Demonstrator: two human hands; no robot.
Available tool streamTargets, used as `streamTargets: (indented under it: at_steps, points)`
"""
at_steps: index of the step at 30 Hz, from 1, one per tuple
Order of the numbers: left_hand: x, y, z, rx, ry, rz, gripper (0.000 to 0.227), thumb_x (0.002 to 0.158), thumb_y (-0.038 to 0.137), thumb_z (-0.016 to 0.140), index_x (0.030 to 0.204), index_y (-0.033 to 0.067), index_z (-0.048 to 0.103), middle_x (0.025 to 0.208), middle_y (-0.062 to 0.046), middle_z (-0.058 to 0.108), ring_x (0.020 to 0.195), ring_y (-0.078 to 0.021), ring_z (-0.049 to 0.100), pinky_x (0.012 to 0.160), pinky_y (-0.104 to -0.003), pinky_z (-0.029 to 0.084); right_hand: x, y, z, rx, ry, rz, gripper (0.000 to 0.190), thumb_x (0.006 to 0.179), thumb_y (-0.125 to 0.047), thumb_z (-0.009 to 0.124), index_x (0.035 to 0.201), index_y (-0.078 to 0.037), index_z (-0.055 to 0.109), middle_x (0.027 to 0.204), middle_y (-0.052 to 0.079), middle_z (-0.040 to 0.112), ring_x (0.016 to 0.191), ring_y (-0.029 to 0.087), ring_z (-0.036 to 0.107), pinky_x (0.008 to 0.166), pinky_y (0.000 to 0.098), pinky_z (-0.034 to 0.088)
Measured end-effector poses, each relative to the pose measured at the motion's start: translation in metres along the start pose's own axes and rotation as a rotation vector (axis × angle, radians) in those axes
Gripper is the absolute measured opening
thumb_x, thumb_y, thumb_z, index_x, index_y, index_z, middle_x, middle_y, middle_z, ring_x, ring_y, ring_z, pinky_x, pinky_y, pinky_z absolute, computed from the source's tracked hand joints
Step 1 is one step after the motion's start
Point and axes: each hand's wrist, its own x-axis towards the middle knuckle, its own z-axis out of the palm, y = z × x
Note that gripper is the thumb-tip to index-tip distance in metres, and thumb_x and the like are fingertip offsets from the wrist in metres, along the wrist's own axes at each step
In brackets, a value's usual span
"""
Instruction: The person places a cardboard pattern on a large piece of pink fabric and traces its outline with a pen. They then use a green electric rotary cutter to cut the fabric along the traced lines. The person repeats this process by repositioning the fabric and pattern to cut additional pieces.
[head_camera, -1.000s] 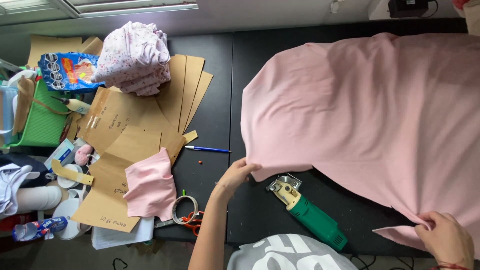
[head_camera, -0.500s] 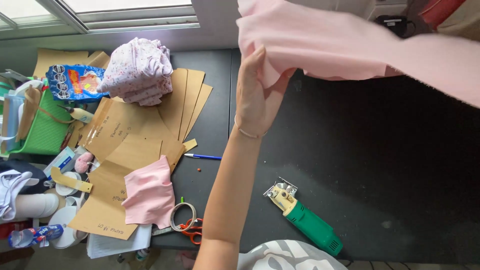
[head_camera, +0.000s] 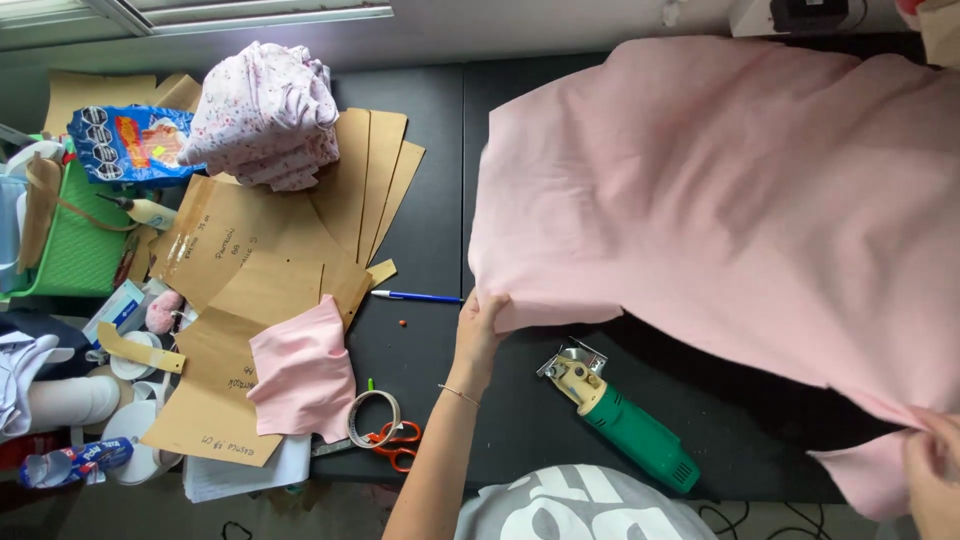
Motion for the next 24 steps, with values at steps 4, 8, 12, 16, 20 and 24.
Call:
streamTargets:
  at_steps: [4,8,12,16,20,24]
  points:
    - [-0.002,-0.021,-0.022,0.325,0.070,-0.129,0.042,0.066,0.025,0.051,0.104,0.0100,0.052,0.100,-0.004,0.053,0.091,-0.0171,0.052,0.067,-0.029,0.052,0.002,-0.079,-0.010,-0.117,-0.154,0.154,0.025,0.085,0.003,0.057,0.105,-0.009,0.067,0.104,0.004,0.057,0.085,0.017,0.055,0.082,0.0275,0.045]
    - [0.006,-0.043,-0.044,0.547,0.136,-0.103,0.017,0.069,0.021,0.048,0.079,0.0094,0.053,0.077,-0.003,0.053,0.073,-0.0127,0.052,0.050,-0.026,0.054,0.014,-0.065,-0.003,-0.565,-1.076,0.617,0.032,0.066,-0.034,0.057,0.095,-0.040,0.070,0.109,-0.021,0.061,0.094,0.006,0.064,0.080,0.0227,0.049]
    - [0.008,-0.046,-0.056,0.935,0.087,-0.035,0.019,0.068,0.021,0.049,0.059,0.0115,0.035,0.050,-0.003,0.042,0.041,-0.0160,0.049,0.042,-0.026,0.034,0.032,-0.073,0.014,-0.677,-1.366,0.654,0.034,0.067,-0.031,0.059,0.097,-0.044,0.070,0.105,-0.017,0.068,0.103,0.005,0.063,0.086,0.0182,0.048]
    - [0.030,-0.039,-0.054,1.378,0.202,0.055,0.019,0.068,0.024,0.048,0.083,0.0135,0.044,0.078,-0.008,0.056,0.071,-0.0325,0.053,0.058,-0.042,0.041,0.055,-0.042,0.052,-0.327,-1.439,0.473,0.034,0.065,-0.032,0.068,0.098,-0.039,0.067,0.089,-0.020,0.076,0.082,-0.006,0.070,0.079,0.0091,0.047]
    - [0.096,0.006,-0.028,1.261,0.208,0.359,0.042,0.070,0.027,0.048,0.110,0.0151,0.046,0.091,-0.006,0.055,0.085,-0.0303,0.051,0.071,-0.042,0.040,0.189,-0.123,0.063,-0.299,-1.114,0.442,0.039,0.071,-0.028,0.059,0.109,-0.033,0.059,0.099,-0.006,0.070,0.087,0.011,0.068,0.078,0.0233,0.049]
    - [0.205,0.038,0.015,1.134,0.203,0.318,0.055,0.068,0.034,0.052,0.118,0.0115,0.043,0.108,-0.010,0.050,0.100,-0.0277,0.048,0.079,-0.039,0.040,0.300,-0.142,0.116,-0.123,-0.913,0.366,0.029,0.080,-0.022,0.050,0.107,-0.021,0.063,0.099,0.007,0.065,0.082,0.025,0.061,0.073,0.0333,0.045]
